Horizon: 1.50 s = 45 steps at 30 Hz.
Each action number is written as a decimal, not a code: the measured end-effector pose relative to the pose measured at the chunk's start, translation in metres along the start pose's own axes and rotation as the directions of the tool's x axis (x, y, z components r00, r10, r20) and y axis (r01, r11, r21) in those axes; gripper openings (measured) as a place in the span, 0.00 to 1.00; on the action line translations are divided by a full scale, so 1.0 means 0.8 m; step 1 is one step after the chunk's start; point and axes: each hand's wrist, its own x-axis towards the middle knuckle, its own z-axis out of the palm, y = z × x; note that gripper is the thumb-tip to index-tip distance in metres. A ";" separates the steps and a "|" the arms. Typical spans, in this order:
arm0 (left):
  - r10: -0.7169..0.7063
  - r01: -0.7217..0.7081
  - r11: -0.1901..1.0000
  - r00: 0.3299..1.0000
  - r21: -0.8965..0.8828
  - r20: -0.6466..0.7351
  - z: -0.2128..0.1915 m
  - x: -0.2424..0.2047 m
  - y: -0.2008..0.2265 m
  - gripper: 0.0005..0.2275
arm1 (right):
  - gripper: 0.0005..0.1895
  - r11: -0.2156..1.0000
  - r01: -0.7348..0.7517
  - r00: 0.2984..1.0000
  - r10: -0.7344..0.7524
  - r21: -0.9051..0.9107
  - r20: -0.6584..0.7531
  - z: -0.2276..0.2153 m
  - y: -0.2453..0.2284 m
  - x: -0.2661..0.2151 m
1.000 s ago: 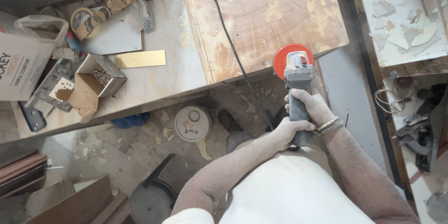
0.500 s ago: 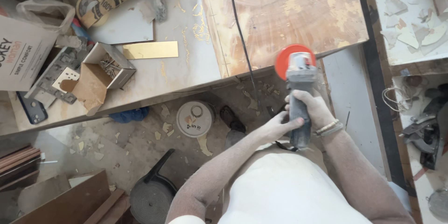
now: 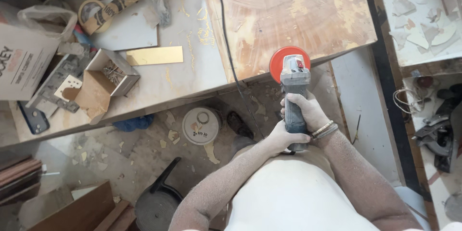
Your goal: The person uses a handheld electric sander to smooth the surface of a large wooden board. They move the tool across the top surface and along the edges of the board, which is resting on a workbench in a cluttered workshop.
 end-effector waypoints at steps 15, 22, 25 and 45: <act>-0.091 0.097 0.976 0.995 -0.195 0.041 0.046 0.095 0.006 0.14 | 0.27 0.998 0.031 0.984 -0.020 0.057 -0.176 -0.076 -0.042 0.018; -0.133 0.133 0.983 0.991 -0.127 0.012 0.071 0.121 0.028 0.15 | 0.28 0.997 0.071 0.977 -0.063 0.030 -0.203 -0.106 -0.065 0.023; -0.122 0.117 0.972 0.992 -0.205 -0.012 0.076 0.128 0.029 0.15 | 0.28 0.998 0.023 0.989 -0.014 0.057 -0.149 -0.114 -0.069 0.038; -0.041 -0.067 0.885 0.975 -0.461 -0.219 -0.009 0.056 0.018 0.11 | 0.24 0.984 -0.130 0.979 0.147 -0.126 0.139 0.020 -0.048 0.082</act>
